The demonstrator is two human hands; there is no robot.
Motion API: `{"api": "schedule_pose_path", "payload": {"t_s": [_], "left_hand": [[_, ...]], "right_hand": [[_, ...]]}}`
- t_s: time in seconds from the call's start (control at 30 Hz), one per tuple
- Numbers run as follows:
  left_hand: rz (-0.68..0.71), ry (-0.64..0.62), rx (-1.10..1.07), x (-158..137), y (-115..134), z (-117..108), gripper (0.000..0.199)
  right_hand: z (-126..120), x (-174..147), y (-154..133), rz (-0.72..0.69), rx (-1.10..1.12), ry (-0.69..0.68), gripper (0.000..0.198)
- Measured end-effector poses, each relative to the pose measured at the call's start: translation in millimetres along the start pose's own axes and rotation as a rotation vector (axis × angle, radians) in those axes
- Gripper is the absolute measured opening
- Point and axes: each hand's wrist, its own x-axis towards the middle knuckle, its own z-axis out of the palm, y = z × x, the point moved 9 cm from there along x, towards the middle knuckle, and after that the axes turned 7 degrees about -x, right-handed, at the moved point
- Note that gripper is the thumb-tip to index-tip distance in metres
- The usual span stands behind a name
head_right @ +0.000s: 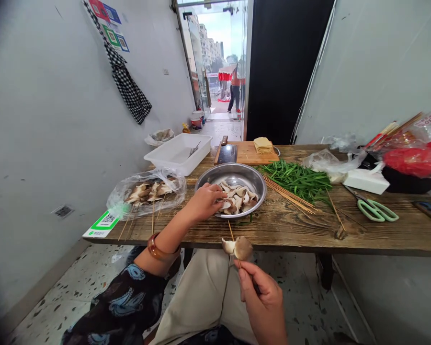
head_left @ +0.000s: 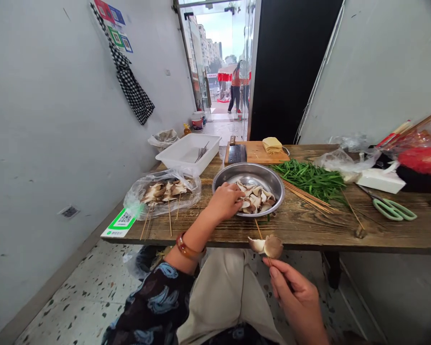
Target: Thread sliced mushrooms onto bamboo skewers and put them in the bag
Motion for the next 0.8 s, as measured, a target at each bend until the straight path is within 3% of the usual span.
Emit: {"api": "schedule_pose_path", "payload": {"t_s": [0.13, 0.3, 0.47, 0.6, 0.8], "left_hand": [[-0.007, -0.054, -0.061, 6.4, -4.1, 4.1, 0.018], [-0.048, 0.091, -0.202, 3.2, -7.5, -8.0, 0.003], [-0.208, 0.269, -0.788, -11.3, -17.2, -16.1, 0.009], [-0.276, 0.266, -1.236, -28.0, -8.1, -9.9, 0.022], [-0.326, 0.223, -1.435, -58.2, 2.9, 1.5, 0.025]], "right_hand": [[-0.3, 0.2, -0.8, -0.019, 0.008, -0.006, 0.036], [-4.8, 1.8, 5.8, -0.022, 0.033, 0.023, 0.034], [-3.8, 3.5, 5.3, -0.054, 0.047, -0.020, 0.034], [-1.6, 1.3, -1.1, -0.047, 0.032, -0.023, 0.033], [0.3, -5.2, -8.3, -0.023, -0.016, 0.011, 0.034]]}}
